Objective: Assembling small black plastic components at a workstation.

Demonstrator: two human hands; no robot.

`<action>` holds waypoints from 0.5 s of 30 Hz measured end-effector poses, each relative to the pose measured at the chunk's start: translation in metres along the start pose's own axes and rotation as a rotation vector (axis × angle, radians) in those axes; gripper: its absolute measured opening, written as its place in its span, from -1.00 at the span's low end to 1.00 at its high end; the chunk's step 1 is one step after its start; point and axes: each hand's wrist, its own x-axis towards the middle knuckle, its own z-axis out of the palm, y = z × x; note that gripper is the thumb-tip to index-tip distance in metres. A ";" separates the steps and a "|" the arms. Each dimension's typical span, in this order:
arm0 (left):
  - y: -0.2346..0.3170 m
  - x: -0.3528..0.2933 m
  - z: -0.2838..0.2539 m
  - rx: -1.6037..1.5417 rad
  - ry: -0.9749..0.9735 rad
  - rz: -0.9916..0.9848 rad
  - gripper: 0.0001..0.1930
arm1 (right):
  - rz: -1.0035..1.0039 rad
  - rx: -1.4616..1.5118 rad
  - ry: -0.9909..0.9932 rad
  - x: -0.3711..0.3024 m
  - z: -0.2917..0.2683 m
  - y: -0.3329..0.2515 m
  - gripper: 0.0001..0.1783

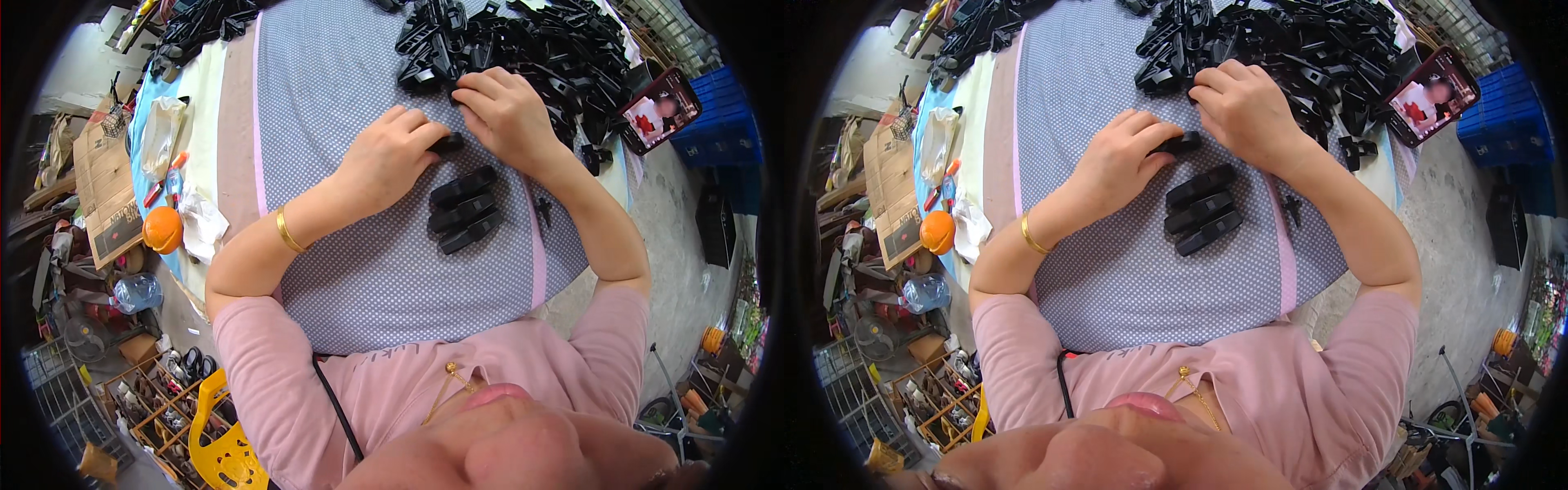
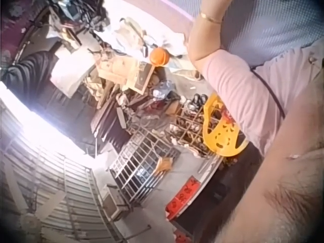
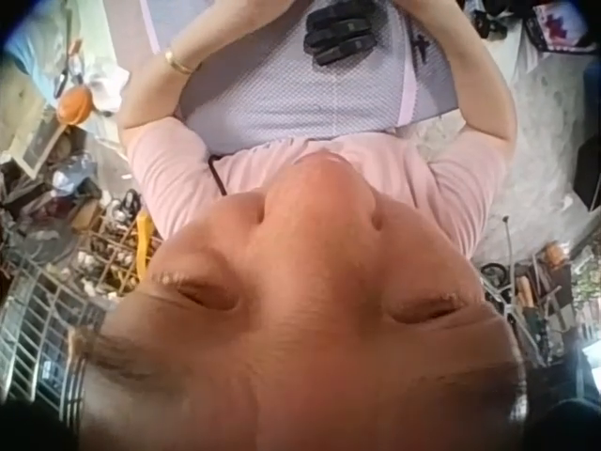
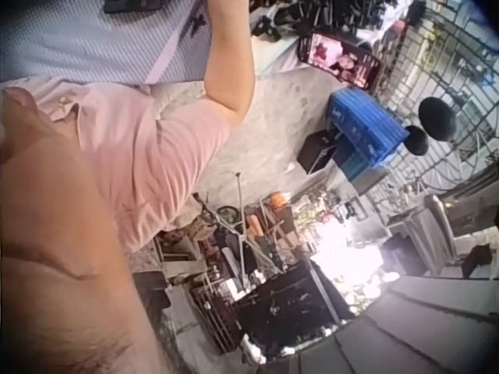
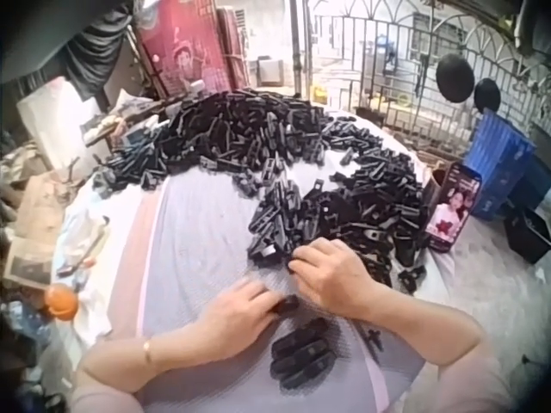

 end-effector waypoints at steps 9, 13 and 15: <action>-0.008 -0.001 -0.011 -0.211 -0.109 -0.264 -0.73 | 0.089 0.165 -0.065 -0.002 -0.007 0.005 -0.75; -0.011 -0.001 -0.008 -0.214 -0.114 -0.273 -0.76 | 0.189 0.442 -0.167 -0.003 -0.008 -0.017 -0.73; -0.011 0.000 -0.007 -0.225 -0.112 -0.280 -0.77 | 0.315 0.522 -0.183 -0.003 -0.009 -0.026 -0.74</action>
